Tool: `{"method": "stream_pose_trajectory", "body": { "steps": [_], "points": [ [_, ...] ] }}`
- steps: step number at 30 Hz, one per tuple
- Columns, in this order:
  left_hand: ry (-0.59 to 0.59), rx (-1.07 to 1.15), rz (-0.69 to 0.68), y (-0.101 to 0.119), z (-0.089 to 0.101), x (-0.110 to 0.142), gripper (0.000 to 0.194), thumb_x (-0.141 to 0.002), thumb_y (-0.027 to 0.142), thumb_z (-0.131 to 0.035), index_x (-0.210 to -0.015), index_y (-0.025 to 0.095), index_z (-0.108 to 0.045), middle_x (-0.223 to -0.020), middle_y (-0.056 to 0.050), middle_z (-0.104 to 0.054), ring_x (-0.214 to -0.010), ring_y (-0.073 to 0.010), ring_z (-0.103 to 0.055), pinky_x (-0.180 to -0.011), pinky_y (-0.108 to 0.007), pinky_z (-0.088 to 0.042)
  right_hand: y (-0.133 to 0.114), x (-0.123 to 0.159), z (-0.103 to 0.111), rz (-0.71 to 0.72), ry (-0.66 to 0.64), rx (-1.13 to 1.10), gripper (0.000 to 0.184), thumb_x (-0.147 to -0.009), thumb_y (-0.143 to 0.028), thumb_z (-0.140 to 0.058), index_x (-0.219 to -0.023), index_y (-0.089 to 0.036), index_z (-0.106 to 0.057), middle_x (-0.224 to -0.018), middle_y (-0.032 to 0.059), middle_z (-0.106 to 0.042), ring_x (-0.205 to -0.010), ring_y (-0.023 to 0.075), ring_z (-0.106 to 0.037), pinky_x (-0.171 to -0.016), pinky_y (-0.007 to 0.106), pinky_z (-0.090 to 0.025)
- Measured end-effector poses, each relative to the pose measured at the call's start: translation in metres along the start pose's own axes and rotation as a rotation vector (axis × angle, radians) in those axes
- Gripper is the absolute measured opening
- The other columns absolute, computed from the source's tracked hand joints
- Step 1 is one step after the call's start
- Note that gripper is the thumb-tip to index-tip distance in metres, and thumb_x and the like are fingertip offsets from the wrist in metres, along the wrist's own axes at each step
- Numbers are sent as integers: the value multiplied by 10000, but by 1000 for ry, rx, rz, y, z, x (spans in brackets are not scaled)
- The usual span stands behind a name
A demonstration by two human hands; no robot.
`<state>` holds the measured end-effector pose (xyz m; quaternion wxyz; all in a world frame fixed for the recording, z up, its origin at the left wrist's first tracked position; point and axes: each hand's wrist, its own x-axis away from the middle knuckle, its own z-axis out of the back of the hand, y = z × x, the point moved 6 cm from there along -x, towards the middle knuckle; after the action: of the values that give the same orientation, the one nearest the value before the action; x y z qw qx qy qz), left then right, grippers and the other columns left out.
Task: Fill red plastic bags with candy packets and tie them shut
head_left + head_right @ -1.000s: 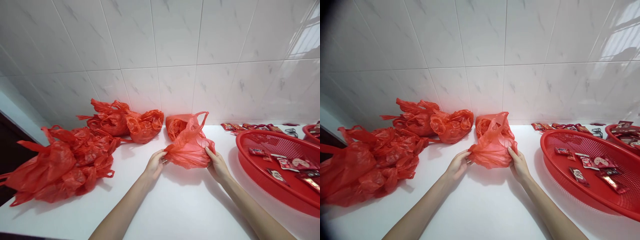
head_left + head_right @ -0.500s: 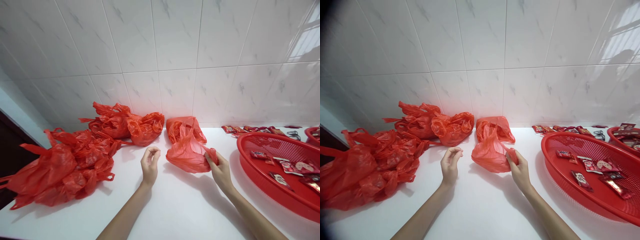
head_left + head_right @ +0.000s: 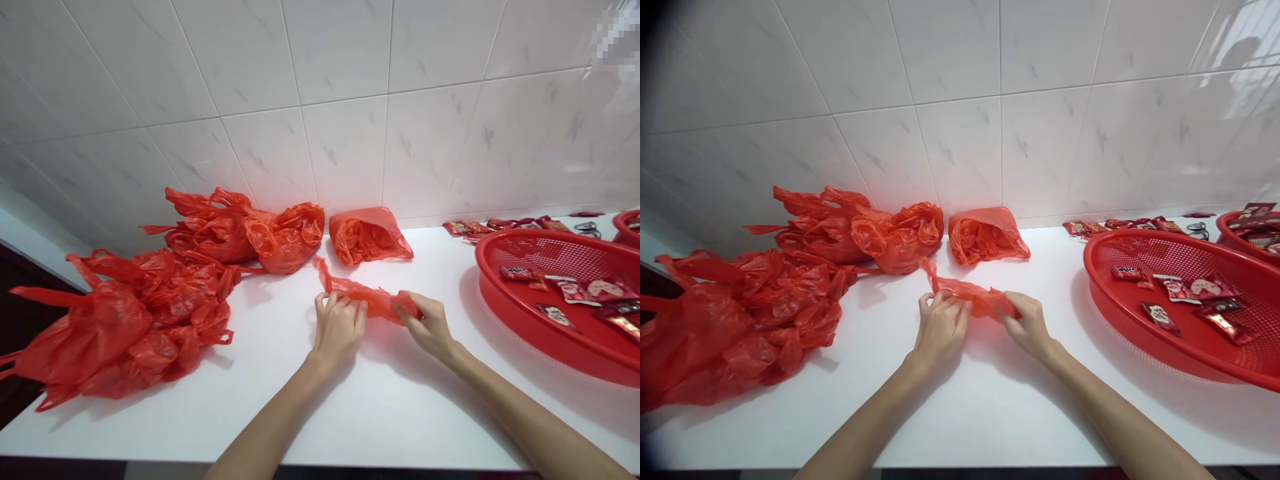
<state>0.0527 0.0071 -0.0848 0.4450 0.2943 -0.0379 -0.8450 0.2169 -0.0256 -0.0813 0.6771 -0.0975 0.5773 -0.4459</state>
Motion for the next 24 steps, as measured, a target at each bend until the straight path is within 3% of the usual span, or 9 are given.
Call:
{"method": "stream_pose_trajectory", "body": {
  "steps": [4, 7, 10, 13, 18, 21, 24],
  "points": [
    [-170, -72, 195, -19, -2, -1, 492, -978, 250, -421, -546, 182, -645, -746, -117, -737, -1092, -344, -600, -948, -528, -431, 25, -4, 17, -305, 176, -87, 334, -872, -436, -552, -646, -190, -555, -600, 0, -547, -558, 142, -476, -517, 251, -397],
    [-300, -68, 295, -31, -7, 0, 448, -925, 199, -442, -512, 180, -616, -720, -133, -706, -1150, -349, -585, -767, -394, -475, 38, -10, 30, -391, 238, -107, 238, -819, -398, -593, -695, -195, -575, -660, 7, -603, -627, 164, -549, -590, 269, -462],
    [-331, -57, 299, -34, -10, 0, 420, -901, 174, -442, -506, 185, -584, -682, -111, -669, -1104, -306, -602, -674, -334, -430, 46, -15, 41, -391, 257, -72, 230, -758, -369, -654, -901, -197, -602, -859, 45, -681, -771, 204, -634, -696, 319, -527],
    [-311, -71, 288, -34, -12, 0, 394, -869, 171, -472, -477, 194, -509, -603, -84, -612, -968, -273, -622, -624, -325, -368, 34, -20, 46, -206, 238, 79, 420, -767, -358, -709, -1131, -203, -570, -1094, 101, -678, -927, 241, -665, -818, 397, -552],
    [-308, -98, 314, -35, -16, 2, 375, -830, 168, -486, -458, 198, -442, -504, -43, -525, -679, -213, -578, -606, -340, -302, -29, -10, 23, 366, 53, 346, 581, -873, -249, -695, -1405, -217, -464, -1395, 187, -557, -1276, 319, -559, -1024, 510, -479],
    [-301, -83, 329, -36, -16, 2, 365, -833, 186, -492, -469, 194, -477, -519, -44, -551, -651, -203, -566, -616, -337, -307, -55, 9, -3, 628, -91, 396, 436, -899, -127, -608, -1319, -236, -564, -1292, 124, -670, -1233, 279, -596, -1061, 502, -447],
    [-321, -81, 331, -36, -17, 2, 345, -831, 192, -501, -486, 189, -519, -539, -50, -583, -652, -205, -572, -632, -336, -326, -52, 25, -32, 672, -287, 397, 294, -922, -74, -533, -1134, -225, -669, -1093, 56, -759, -1210, 246, -612, -1119, 501, -395]
  ]
}}
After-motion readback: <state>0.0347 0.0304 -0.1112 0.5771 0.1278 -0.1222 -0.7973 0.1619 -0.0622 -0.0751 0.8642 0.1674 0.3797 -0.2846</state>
